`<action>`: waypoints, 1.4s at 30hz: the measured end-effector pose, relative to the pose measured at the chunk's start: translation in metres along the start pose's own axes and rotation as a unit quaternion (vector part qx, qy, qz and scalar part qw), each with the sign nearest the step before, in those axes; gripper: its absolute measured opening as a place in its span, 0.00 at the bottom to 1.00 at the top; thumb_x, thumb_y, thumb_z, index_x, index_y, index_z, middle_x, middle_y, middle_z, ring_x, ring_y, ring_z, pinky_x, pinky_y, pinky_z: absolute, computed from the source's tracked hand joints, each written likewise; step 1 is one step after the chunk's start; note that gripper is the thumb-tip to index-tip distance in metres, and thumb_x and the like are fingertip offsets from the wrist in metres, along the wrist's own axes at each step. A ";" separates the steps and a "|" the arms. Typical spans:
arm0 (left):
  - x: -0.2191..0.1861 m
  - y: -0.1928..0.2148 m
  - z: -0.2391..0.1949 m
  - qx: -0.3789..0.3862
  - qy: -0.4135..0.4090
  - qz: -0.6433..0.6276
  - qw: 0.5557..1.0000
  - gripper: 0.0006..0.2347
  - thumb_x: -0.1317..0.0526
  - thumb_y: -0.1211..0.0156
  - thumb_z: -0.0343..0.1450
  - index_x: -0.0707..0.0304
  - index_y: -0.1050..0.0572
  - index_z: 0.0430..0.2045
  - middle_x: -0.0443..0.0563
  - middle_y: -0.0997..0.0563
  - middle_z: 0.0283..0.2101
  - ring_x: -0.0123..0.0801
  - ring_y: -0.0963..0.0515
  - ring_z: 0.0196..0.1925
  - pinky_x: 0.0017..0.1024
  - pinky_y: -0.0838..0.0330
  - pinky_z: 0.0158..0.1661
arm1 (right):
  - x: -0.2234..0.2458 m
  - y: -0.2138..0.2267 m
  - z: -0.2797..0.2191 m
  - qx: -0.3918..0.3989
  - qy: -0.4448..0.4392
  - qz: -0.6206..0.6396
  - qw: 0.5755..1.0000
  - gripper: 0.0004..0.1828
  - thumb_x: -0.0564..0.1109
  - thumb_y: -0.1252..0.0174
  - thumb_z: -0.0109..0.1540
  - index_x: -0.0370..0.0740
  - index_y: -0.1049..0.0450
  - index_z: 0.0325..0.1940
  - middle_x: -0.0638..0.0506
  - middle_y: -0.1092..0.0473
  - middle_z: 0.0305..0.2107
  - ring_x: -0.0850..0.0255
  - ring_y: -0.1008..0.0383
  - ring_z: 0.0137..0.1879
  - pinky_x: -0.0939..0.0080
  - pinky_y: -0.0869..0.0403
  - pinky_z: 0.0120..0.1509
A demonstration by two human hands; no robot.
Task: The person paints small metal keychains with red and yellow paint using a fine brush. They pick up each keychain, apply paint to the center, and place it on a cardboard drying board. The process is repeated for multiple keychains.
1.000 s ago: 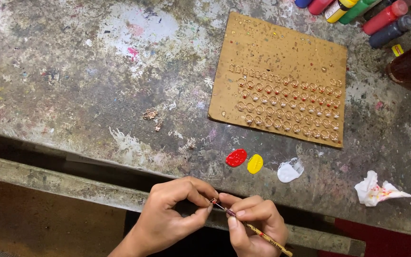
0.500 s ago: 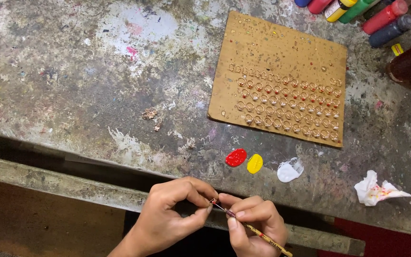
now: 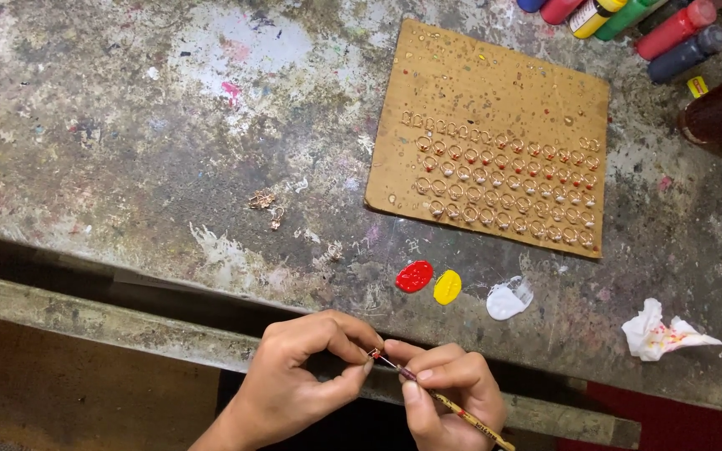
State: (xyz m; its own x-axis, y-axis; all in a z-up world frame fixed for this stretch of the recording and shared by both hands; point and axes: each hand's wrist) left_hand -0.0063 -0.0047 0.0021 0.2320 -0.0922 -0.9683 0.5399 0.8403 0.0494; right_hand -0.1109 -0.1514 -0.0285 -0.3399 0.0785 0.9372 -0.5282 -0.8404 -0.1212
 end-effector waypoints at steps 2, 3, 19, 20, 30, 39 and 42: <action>0.002 0.000 0.000 0.005 -0.003 -0.008 1.000 0.06 0.72 0.34 0.64 0.59 0.25 0.22 0.52 0.13 0.34 0.32 0.12 0.35 0.26 0.20 0.40 | -0.001 0.006 -0.001 -0.001 0.003 0.020 1.000 0.07 0.33 0.41 0.58 0.39 0.31 0.36 0.42 0.28 0.26 0.45 0.16 0.38 0.48 0.12 0.53; 0.003 0.000 0.000 0.010 -0.006 -0.017 1.000 0.06 0.71 0.35 0.64 0.60 0.25 0.22 0.53 0.14 0.34 0.33 0.12 0.35 0.26 0.20 0.40 | -0.001 0.009 -0.002 -0.001 0.005 0.039 0.999 0.06 0.35 0.41 0.60 0.39 0.31 0.38 0.41 0.29 0.27 0.46 0.17 0.38 0.47 0.13 0.53; 0.003 -0.001 -0.005 -0.017 0.016 -0.087 0.996 0.05 0.72 0.41 0.67 0.64 0.27 0.22 0.56 0.14 0.31 0.35 0.12 0.35 0.27 0.18 0.38 | 0.028 0.210 0.043 -0.132 0.076 -0.593 0.791 0.10 0.31 0.32 0.84 0.20 0.27 0.56 0.35 0.21 0.56 0.53 0.20 0.55 0.56 0.23 0.58; 0.004 -0.001 -0.006 -0.019 0.022 -0.092 0.995 0.04 0.73 0.40 0.67 0.64 0.26 0.23 0.56 0.14 0.31 0.35 0.12 0.34 0.26 0.18 0.37 | 0.028 0.214 0.043 -0.113 0.071 -0.648 0.750 0.08 0.34 0.33 0.82 0.26 0.26 0.55 0.42 0.20 0.58 0.53 0.21 0.51 0.55 0.25 0.55; 0.008 -0.002 -0.006 -0.016 0.032 -0.104 0.994 0.04 0.73 0.39 0.66 0.65 0.25 0.24 0.56 0.14 0.30 0.34 0.12 0.34 0.25 0.18 0.37 | 0.048 0.204 0.027 -0.102 0.105 -0.689 0.709 0.07 0.32 0.27 0.82 0.23 0.16 0.62 0.35 0.20 0.52 0.50 0.20 0.56 0.54 0.22 0.57; 0.018 -0.004 -0.009 -0.019 0.026 -0.093 0.995 0.03 0.73 0.41 0.66 0.65 0.24 0.23 0.56 0.14 0.28 0.34 0.11 0.32 0.23 0.16 0.36 | 0.049 0.182 0.040 -0.124 0.022 -0.669 0.732 0.05 0.31 0.38 0.70 0.27 0.24 0.50 0.37 0.22 0.56 0.50 0.20 0.53 0.53 0.24 0.53; 0.017 -0.007 -0.009 -0.037 0.032 -0.089 0.995 0.03 0.73 0.39 0.65 0.67 0.23 0.22 0.55 0.15 0.27 0.34 0.11 0.32 0.22 0.15 0.34 | 0.051 0.192 0.039 -0.075 0.042 -0.706 0.703 0.04 0.32 0.39 0.71 0.27 0.24 0.49 0.41 0.21 0.57 0.51 0.19 0.52 0.54 0.23 0.53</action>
State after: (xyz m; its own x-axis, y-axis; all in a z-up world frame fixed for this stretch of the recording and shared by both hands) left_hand -0.0136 -0.0077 -0.0166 0.0844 -0.2097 -0.9741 0.5068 0.8507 -0.1393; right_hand -0.1993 -0.3293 0.0091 0.5642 0.8145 0.1353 -0.4591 0.1732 0.8713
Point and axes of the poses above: each hand's wrist, its own z-axis towards the middle knuckle, its own y-axis out of the back of the hand, x = y × z
